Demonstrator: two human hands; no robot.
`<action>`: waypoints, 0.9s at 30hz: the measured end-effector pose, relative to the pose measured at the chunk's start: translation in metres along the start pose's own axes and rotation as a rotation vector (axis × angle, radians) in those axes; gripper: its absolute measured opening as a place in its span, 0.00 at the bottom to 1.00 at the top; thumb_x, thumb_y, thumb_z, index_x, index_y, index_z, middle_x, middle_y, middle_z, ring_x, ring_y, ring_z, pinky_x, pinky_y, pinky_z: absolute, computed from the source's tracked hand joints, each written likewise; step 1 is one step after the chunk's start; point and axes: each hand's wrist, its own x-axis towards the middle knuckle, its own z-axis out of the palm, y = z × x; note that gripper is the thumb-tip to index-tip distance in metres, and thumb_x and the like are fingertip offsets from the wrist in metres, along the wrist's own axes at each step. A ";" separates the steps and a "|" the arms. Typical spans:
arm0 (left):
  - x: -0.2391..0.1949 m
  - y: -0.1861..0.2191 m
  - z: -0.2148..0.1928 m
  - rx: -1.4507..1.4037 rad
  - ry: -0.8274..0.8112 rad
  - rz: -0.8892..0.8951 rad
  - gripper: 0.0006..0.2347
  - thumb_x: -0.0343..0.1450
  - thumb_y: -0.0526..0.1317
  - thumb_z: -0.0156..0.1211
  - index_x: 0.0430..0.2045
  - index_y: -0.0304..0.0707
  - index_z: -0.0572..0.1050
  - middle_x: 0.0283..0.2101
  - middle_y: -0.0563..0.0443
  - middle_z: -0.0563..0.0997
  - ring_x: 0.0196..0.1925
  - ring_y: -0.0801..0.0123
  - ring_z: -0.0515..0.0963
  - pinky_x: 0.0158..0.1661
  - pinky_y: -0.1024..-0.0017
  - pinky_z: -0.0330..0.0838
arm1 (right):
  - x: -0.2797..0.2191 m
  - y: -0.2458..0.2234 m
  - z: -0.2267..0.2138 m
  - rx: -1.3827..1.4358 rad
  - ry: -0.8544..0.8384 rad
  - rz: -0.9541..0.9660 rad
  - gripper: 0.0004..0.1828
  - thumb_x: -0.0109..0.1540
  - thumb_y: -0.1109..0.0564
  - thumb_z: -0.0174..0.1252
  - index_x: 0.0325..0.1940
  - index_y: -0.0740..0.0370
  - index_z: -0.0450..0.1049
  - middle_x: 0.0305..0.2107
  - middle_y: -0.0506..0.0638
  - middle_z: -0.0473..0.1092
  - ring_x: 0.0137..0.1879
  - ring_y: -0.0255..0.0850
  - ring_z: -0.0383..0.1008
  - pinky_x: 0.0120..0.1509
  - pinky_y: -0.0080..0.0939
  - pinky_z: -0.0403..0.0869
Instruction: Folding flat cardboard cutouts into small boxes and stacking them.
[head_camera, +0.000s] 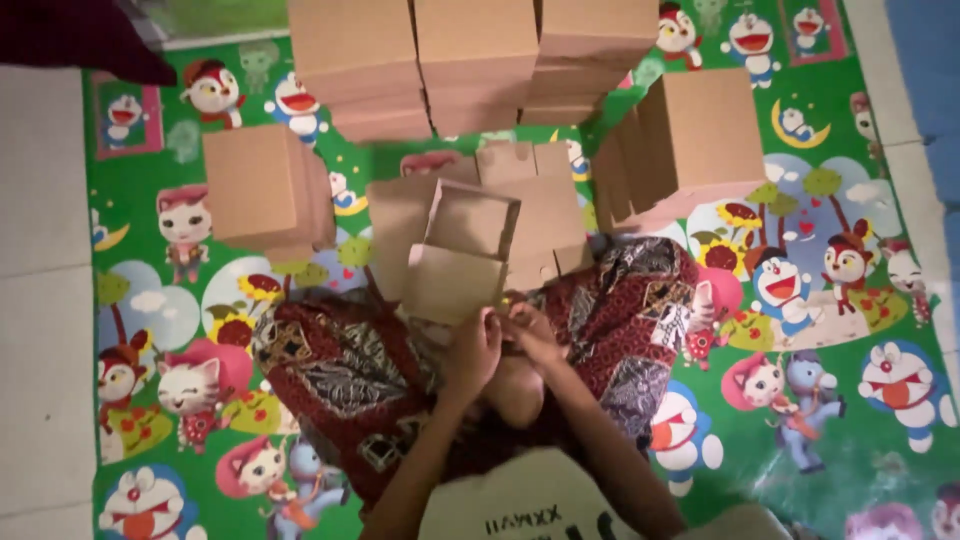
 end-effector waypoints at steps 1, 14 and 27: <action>0.001 0.008 0.002 0.174 0.008 -0.046 0.13 0.74 0.44 0.55 0.48 0.38 0.75 0.36 0.42 0.85 0.39 0.51 0.86 0.38 0.59 0.83 | 0.007 0.010 -0.004 -0.086 0.011 -0.003 0.12 0.57 0.55 0.70 0.41 0.53 0.75 0.33 0.54 0.72 0.35 0.44 0.81 0.35 0.38 0.80; 0.021 -0.074 0.072 0.429 -0.014 -0.121 0.16 0.73 0.50 0.55 0.47 0.38 0.72 0.33 0.44 0.85 0.38 0.49 0.87 0.39 0.51 0.82 | 0.025 0.072 -0.031 -0.304 0.090 -0.429 0.15 0.47 0.55 0.77 0.27 0.51 0.74 0.21 0.41 0.66 0.33 0.33 0.66 0.41 0.34 0.67; 0.027 -0.072 0.016 0.419 -0.170 0.055 0.16 0.75 0.40 0.51 0.58 0.41 0.70 0.32 0.43 0.85 0.39 0.49 0.86 0.42 0.52 0.80 | -0.014 -0.007 -0.026 -0.397 0.203 -0.467 0.13 0.57 0.56 0.67 0.46 0.47 0.77 0.38 0.55 0.78 0.50 0.54 0.78 0.57 0.53 0.75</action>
